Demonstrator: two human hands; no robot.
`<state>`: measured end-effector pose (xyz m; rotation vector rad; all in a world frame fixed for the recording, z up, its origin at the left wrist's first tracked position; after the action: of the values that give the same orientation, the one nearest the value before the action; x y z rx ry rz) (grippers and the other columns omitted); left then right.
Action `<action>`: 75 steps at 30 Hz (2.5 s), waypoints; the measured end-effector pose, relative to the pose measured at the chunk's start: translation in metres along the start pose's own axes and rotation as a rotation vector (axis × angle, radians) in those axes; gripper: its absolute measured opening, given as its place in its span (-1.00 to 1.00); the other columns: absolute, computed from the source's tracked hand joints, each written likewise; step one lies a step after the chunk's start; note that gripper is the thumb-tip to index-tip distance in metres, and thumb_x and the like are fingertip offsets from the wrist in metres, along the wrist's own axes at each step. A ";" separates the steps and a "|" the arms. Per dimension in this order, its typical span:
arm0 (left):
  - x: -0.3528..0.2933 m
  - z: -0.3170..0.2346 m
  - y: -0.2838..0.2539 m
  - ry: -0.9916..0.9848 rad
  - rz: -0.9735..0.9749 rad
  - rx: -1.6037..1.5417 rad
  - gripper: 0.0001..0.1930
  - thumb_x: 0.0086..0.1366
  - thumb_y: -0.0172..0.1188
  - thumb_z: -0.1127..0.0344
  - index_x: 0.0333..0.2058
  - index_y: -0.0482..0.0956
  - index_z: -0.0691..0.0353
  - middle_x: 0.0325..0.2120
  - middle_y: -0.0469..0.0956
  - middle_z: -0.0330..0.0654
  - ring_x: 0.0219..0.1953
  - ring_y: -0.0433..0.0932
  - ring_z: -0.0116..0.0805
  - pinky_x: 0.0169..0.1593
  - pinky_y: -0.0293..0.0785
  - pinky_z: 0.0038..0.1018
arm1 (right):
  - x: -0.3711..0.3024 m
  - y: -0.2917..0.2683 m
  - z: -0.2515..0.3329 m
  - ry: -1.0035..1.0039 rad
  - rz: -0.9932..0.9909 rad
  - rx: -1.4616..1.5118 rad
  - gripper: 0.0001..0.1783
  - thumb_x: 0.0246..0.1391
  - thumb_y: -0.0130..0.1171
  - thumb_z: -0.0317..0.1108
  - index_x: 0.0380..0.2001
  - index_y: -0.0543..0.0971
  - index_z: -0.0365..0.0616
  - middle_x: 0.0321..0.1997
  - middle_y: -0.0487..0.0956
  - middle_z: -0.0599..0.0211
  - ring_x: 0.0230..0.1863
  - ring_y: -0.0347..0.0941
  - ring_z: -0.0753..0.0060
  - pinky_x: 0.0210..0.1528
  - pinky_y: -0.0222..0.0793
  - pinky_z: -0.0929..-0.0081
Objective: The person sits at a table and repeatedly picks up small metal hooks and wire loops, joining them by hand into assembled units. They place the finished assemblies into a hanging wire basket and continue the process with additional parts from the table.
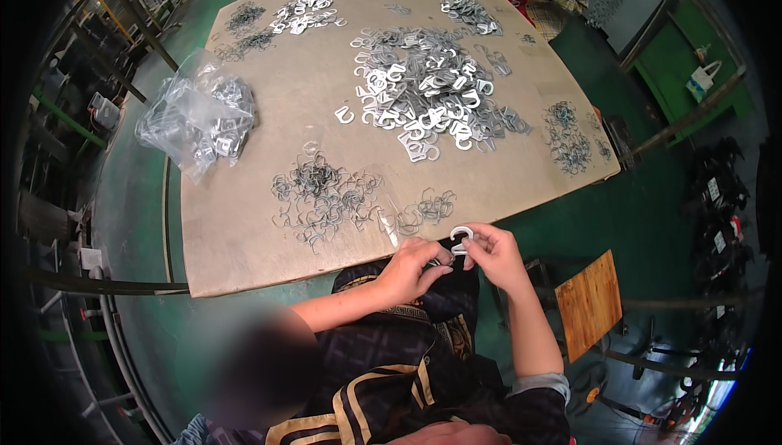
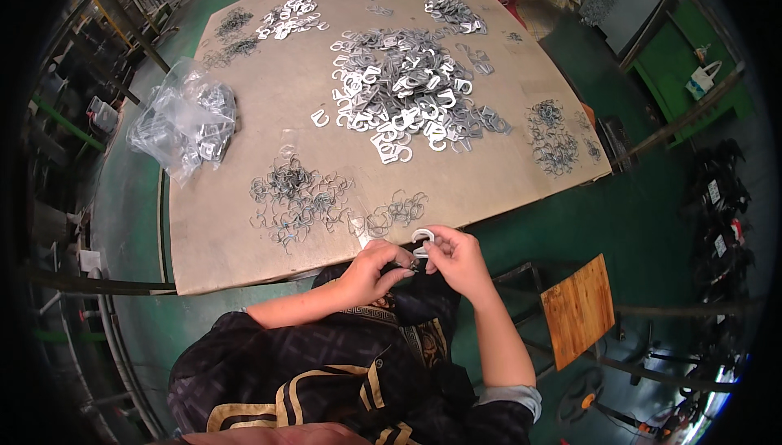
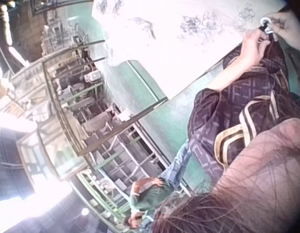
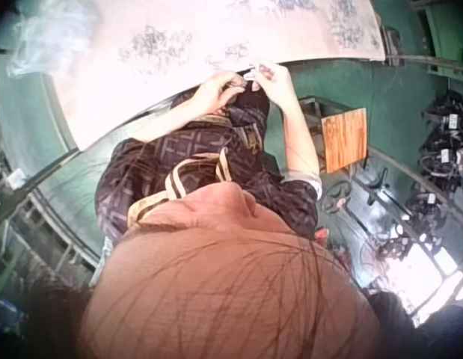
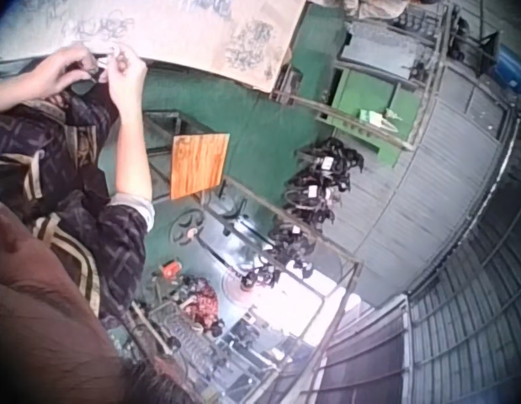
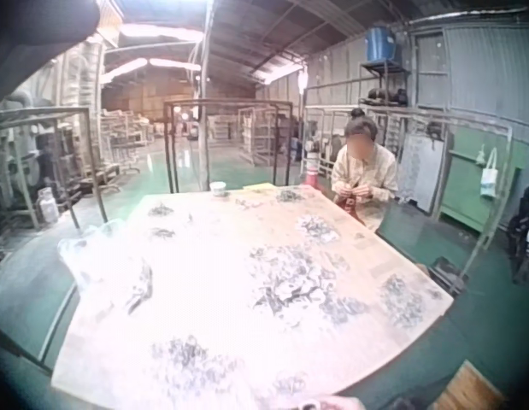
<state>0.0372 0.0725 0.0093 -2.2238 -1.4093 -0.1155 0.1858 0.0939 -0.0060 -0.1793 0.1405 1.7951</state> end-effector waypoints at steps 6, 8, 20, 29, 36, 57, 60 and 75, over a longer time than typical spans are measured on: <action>-0.005 0.004 0.007 0.000 0.029 0.104 -0.81 0.08 0.36 0.45 -0.37 0.50 0.17 -0.46 0.57 -0.23 -0.31 0.54 -0.15 -0.11 0.35 -0.32 | -0.026 0.012 0.012 -0.088 -0.077 -0.107 -0.57 0.10 0.16 -0.61 0.08 0.52 -0.25 -0.46 0.53 0.43 -0.46 0.52 0.66 -0.41 0.48 0.66; -0.008 0.010 0.007 -0.006 0.026 0.115 -0.81 0.07 0.36 0.45 -0.36 0.51 0.18 -0.46 0.58 -0.23 -0.33 0.54 -0.15 -0.11 0.35 -0.32 | -0.032 0.016 0.018 -0.126 -0.110 -0.233 -0.55 0.01 0.22 -0.63 0.03 0.51 -0.26 -0.46 0.55 0.35 -0.45 0.56 0.57 -0.38 0.49 0.60; 0.002 0.095 -0.082 -0.335 -0.206 0.850 -0.49 0.28 0.14 0.21 0.13 0.35 0.35 0.24 0.27 0.13 0.31 0.15 0.23 0.35 0.01 -0.05 | -0.047 0.013 0.017 -0.261 -0.268 -0.398 -0.79 -0.08 0.25 -0.64 -0.29 0.58 -0.32 -0.42 0.55 0.28 -0.45 0.56 0.49 -0.37 0.52 0.57; 0.019 0.097 -0.108 -0.223 -0.162 0.902 -0.78 0.23 0.15 0.40 -0.15 0.61 0.21 -0.04 0.59 -0.11 0.13 0.45 -0.11 0.23 0.25 -0.12 | -0.045 0.006 0.016 -0.287 -0.289 -0.429 -0.71 -0.09 0.24 -0.66 -0.21 0.61 -0.32 -0.42 0.51 0.29 -0.42 0.55 0.48 -0.31 0.57 0.56; 0.045 0.071 -0.065 0.223 -0.056 0.659 -0.84 0.04 0.23 0.41 -0.36 0.68 0.19 -0.27 0.64 -0.20 -0.10 0.52 -0.22 0.01 0.38 -0.30 | -0.041 0.010 0.015 -0.280 -0.263 -0.443 -0.70 -0.08 0.23 -0.65 -0.20 0.62 -0.28 -0.43 0.48 0.30 -0.43 0.53 0.48 -0.32 0.57 0.57; 0.078 0.097 -0.041 0.212 0.102 1.184 -0.92 -0.02 0.13 0.34 -0.62 0.52 0.15 -0.49 0.48 -0.24 -0.28 0.44 -0.27 -0.21 0.37 -0.40 | -0.044 0.006 0.012 -0.304 -0.247 -0.424 -0.64 -0.06 0.19 -0.68 -0.12 0.61 -0.29 -0.30 0.55 0.21 -0.35 0.58 0.40 -0.31 0.59 0.54; 0.082 0.099 -0.042 0.314 0.128 1.204 -0.93 -0.01 0.13 0.32 -0.60 0.53 0.12 -0.49 0.48 -0.27 -0.27 0.44 -0.29 -0.19 0.33 -0.39 | -0.045 0.005 0.012 -0.313 -0.257 -0.434 -0.65 -0.05 0.19 -0.67 -0.12 0.61 -0.29 -0.30 0.55 0.21 -0.36 0.58 0.39 -0.30 0.59 0.53; 0.064 0.058 -0.061 0.384 0.302 0.873 -0.93 0.03 0.21 0.29 -0.52 0.58 0.10 -0.45 0.48 -0.35 -0.22 0.43 -0.34 -0.12 0.28 -0.39 | -0.047 0.006 0.004 -0.333 -0.256 -0.443 -0.66 -0.03 0.18 -0.63 -0.11 0.61 -0.26 -0.33 0.54 0.19 -0.37 0.57 0.30 -0.30 0.56 0.49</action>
<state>0.0023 0.1723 0.0022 -1.5354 -0.6951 0.1474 0.1901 0.0486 0.0072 -0.1995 -0.4999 1.5538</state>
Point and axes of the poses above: each hand's wrist, its own x-axis towards the middle knuckle, its own y-axis out of the palm, z = x × y, the point moved 8 cm from there along x, towards the middle knuckle
